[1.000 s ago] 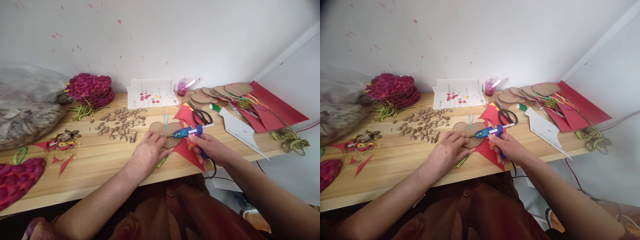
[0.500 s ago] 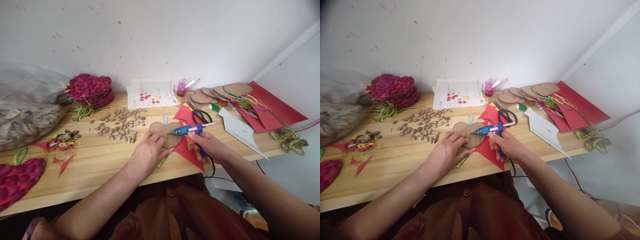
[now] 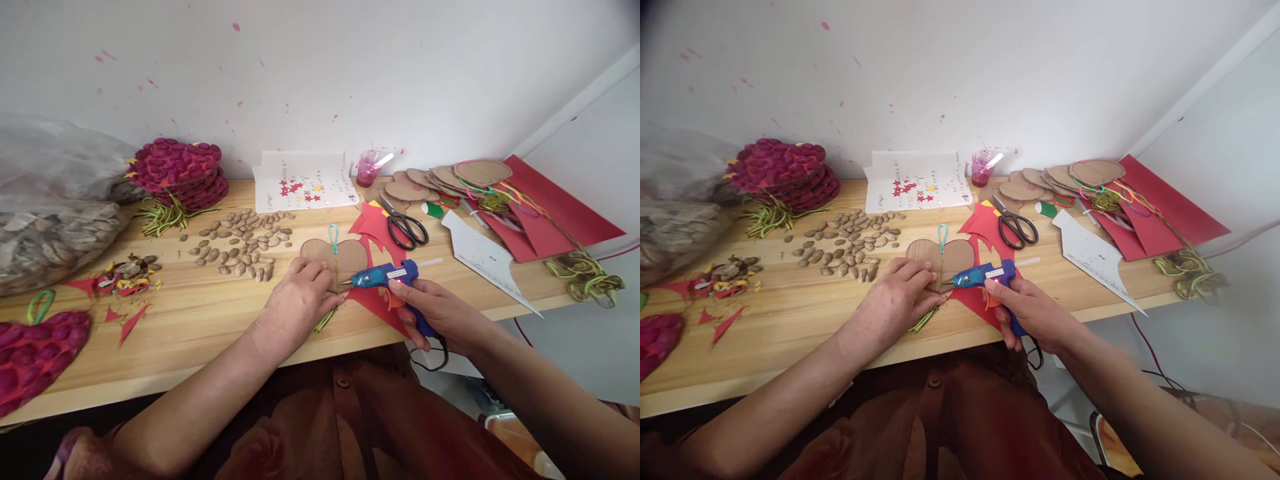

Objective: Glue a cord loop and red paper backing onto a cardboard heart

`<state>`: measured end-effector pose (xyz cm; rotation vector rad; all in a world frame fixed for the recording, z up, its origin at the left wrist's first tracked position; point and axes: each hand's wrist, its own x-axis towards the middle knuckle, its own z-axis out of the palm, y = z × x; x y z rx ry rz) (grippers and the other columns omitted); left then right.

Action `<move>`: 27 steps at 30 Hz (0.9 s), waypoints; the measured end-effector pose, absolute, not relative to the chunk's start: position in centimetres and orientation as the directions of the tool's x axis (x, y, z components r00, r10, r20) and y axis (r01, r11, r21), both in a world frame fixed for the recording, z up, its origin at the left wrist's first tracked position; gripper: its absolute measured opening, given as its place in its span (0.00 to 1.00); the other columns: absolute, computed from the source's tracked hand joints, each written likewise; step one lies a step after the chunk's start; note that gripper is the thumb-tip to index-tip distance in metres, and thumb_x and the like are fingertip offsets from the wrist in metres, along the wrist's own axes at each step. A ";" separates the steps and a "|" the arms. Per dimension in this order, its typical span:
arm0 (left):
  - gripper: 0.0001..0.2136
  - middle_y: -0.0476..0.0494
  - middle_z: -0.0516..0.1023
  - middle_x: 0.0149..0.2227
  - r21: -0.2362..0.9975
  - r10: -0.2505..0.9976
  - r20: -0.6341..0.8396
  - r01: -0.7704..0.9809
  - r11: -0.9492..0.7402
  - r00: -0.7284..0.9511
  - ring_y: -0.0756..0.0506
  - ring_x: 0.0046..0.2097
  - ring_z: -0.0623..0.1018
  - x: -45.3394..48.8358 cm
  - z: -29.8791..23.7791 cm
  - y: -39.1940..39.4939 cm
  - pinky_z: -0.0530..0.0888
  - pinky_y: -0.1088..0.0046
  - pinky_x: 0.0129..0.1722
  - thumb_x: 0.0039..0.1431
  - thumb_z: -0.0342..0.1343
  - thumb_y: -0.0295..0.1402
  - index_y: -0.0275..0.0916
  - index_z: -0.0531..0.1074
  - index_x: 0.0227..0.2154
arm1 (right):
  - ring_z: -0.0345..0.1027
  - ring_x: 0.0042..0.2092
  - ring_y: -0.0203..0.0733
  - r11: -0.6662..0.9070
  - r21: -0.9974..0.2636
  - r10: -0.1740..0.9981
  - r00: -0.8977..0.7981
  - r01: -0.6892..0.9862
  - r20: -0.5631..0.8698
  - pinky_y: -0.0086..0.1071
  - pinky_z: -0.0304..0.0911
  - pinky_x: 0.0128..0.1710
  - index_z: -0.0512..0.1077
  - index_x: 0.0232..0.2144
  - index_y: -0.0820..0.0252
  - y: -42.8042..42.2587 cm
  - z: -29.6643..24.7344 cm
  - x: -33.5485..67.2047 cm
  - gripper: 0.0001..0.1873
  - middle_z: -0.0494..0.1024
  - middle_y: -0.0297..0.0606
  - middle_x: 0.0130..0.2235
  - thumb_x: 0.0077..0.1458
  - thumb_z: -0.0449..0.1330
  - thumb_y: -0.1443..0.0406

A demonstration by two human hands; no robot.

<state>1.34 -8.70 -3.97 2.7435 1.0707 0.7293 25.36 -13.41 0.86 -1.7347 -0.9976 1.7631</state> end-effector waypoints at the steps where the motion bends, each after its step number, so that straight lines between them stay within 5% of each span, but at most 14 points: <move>1: 0.10 0.39 0.78 0.42 0.265 0.661 0.396 0.610 -0.747 0.637 0.40 0.46 0.77 1.3 -4.0 -8.7 0.72 0.58 0.51 0.62 0.60 0.39 0.36 0.72 0.36 | 0.60 0.13 0.30 -0.632 -0.755 0.753 -0.093 0.175 -0.652 0.24 0.55 0.12 0.60 0.23 0.57 -13.6 0.7 25.4 0.28 0.64 0.24 0.17 0.51 0.61 0.41; 27: 0.10 0.39 0.78 0.41 0.266 0.667 0.378 0.615 -0.743 0.642 0.40 0.46 0.77 1.4 -4.0 -8.6 0.72 0.57 0.50 0.62 0.60 0.39 0.36 0.72 0.37 | 0.62 0.14 0.30 -0.599 -0.779 0.784 -0.062 0.188 -0.618 0.24 0.57 0.12 0.60 0.24 0.57 -13.1 -0.1 25.4 0.28 0.65 0.24 0.19 0.53 0.61 0.42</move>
